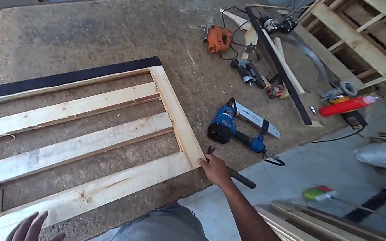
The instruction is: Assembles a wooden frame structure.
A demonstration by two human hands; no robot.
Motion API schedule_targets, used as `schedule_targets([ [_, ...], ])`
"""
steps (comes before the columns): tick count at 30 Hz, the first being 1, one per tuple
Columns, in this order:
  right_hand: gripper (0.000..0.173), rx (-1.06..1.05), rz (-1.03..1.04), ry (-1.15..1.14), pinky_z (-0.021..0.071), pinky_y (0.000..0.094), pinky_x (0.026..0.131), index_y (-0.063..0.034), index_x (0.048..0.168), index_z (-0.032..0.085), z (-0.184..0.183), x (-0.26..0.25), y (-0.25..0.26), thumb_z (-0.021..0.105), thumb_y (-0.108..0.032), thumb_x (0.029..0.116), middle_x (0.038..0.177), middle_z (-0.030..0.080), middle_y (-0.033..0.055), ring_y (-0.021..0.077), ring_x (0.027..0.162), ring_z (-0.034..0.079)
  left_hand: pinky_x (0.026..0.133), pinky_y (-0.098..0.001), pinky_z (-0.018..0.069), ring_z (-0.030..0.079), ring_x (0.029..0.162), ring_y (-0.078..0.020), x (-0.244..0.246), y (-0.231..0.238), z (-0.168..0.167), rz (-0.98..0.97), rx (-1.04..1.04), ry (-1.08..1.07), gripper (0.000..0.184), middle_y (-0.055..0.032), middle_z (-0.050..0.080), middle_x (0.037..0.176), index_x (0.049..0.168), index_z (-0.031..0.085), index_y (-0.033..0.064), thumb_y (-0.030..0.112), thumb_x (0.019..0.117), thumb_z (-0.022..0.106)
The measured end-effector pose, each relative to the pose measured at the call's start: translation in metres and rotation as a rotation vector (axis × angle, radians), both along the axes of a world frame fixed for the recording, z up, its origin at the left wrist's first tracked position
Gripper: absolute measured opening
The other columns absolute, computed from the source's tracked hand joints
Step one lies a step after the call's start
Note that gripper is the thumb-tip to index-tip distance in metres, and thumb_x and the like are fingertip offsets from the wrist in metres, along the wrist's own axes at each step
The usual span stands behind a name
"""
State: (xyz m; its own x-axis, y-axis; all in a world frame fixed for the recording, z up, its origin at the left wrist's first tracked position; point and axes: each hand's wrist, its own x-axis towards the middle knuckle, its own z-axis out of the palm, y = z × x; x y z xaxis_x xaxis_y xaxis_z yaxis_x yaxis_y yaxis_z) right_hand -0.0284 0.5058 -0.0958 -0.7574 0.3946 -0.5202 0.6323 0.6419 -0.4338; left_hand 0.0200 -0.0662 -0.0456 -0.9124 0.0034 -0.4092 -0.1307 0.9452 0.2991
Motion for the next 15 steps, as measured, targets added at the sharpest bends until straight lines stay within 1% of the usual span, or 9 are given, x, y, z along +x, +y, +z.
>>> schedule_targets([
  [1, 0.039, -0.023, -0.036, 0.035, 0.0522, 0.0572, 0.095, -0.0081, 0.124, 0.070, -0.006, 0.004, -0.001, 0.061, -0.040, 0.1030, 0.109, 0.072, 0.0160, 0.0321, 0.105, 0.069, 0.122, -0.0684, 0.0185, 0.023, 0.152, -0.0509, -0.010, -0.010, -0.009, -0.076, -0.052, 0.002, 0.095, -0.0303, 0.031, 0.162, 0.154, 0.043, 0.0042, 0.049, 0.0807, 0.083],
  [2, 0.038, -0.050, -0.077, 0.079, 0.0527, 0.0567, 0.095, -0.0081, 0.124, 0.071, -0.012, 0.007, -0.001, 0.062, -0.039, 0.1025, 0.108, 0.073, 0.0153, 0.0309, 0.105, 0.069, 0.122, -0.0703, 0.0149, 0.019, 0.153, -0.0522, -0.020, -0.019, -0.021, -0.131, -0.080, 0.001, 0.106, -0.0308, 0.026, 0.164, 0.157, 0.037, 0.0052, 0.051, 0.0757, 0.087],
  [4, 0.035, -0.109, -0.133, 0.156, 0.0532, 0.0557, 0.096, -0.0079, 0.124, 0.071, -0.020, 0.013, -0.001, 0.064, -0.035, 0.1018, 0.109, 0.073, 0.0145, 0.0292, 0.105, 0.069, 0.122, -0.0704, 0.0127, 0.021, 0.154, -0.0486, -0.039, -0.031, -0.044, -0.209, -0.138, -0.001, 0.117, -0.0276, 0.029, 0.164, 0.160, 0.033, 0.0077, 0.053, 0.0689, 0.090],
  [6, 0.037, -0.138, -0.149, 0.217, 0.0534, 0.0536, 0.098, -0.0086, 0.128, 0.069, -0.026, 0.019, 0.000, 0.065, -0.033, 0.1014, 0.114, 0.073, 0.0131, 0.0267, 0.108, 0.069, 0.121, -0.0694, 0.0169, 0.034, 0.149, -0.0439, -0.058, -0.044, -0.065, -0.292, -0.207, 0.027, 0.118, -0.0215, 0.045, 0.156, 0.159, 0.038, 0.0160, 0.060, 0.0625, 0.090],
  [8, 0.042, -0.169, -0.178, 0.267, 0.0538, 0.0508, 0.101, -0.0082, 0.135, 0.064, -0.031, 0.028, 0.000, 0.067, -0.031, 0.1000, 0.121, 0.072, 0.0122, 0.0240, 0.114, 0.069, 0.120, -0.0641, 0.0271, 0.052, 0.136, -0.0396, -0.071, -0.054, -0.077, -0.371, -0.272, 0.026, 0.114, -0.0162, 0.058, 0.143, 0.153, 0.047, 0.0222, 0.069, 0.0575, 0.088],
  [9, 0.043, -0.182, -0.201, 0.289, 0.0541, 0.0493, 0.102, -0.0077, 0.135, 0.064, -0.032, 0.031, 0.000, 0.069, -0.030, 0.0991, 0.122, 0.072, 0.0117, 0.0232, 0.114, 0.069, 0.118, -0.0612, 0.0324, 0.055, 0.132, -0.0387, -0.074, -0.055, -0.076, -0.388, -0.281, 0.016, 0.110, -0.0155, 0.061, 0.139, 0.151, 0.049, 0.0225, 0.069, 0.0579, 0.087],
  [11, 0.039, -0.186, -0.236, 0.312, 0.0553, 0.0482, 0.099, -0.0073, 0.130, 0.068, -0.031, 0.033, -0.002, 0.070, -0.030, 0.0986, 0.117, 0.073, 0.0108, 0.0227, 0.109, 0.070, 0.112, -0.0617, 0.0395, 0.054, 0.132, -0.0423, -0.076, -0.048, -0.056, -0.370, -0.230, -0.033, 0.105, -0.0199, 0.059, 0.141, 0.151, 0.050, 0.0190, 0.062, 0.0629, 0.088],
  [13, 0.034, -0.168, -0.246, 0.305, 0.0549, 0.0512, 0.095, -0.0071, 0.123, 0.071, -0.028, 0.035, -0.002, 0.067, -0.032, 0.1011, 0.108, 0.074, 0.0116, 0.0249, 0.102, 0.071, 0.110, -0.0638, 0.0405, 0.052, 0.133, -0.0449, -0.075, -0.041, -0.041, -0.348, -0.184, -0.055, 0.103, -0.0226, 0.056, 0.143, 0.152, 0.050, 0.0173, 0.057, 0.0649, 0.089],
  [15, 0.033, -0.167, -0.237, 0.305, 0.0552, 0.0528, 0.090, -0.0084, 0.120, 0.073, -0.024, 0.034, 0.002, 0.063, -0.035, 0.1028, 0.101, 0.075, 0.0113, 0.0255, 0.096, 0.071, 0.110, -0.0637, 0.0403, 0.052, 0.134, -0.0449, -0.076, -0.038, -0.035, -0.350, -0.174, -0.055, 0.103, -0.0225, 0.056, 0.144, 0.152, 0.049, 0.0164, 0.057, 0.0656, 0.089],
])
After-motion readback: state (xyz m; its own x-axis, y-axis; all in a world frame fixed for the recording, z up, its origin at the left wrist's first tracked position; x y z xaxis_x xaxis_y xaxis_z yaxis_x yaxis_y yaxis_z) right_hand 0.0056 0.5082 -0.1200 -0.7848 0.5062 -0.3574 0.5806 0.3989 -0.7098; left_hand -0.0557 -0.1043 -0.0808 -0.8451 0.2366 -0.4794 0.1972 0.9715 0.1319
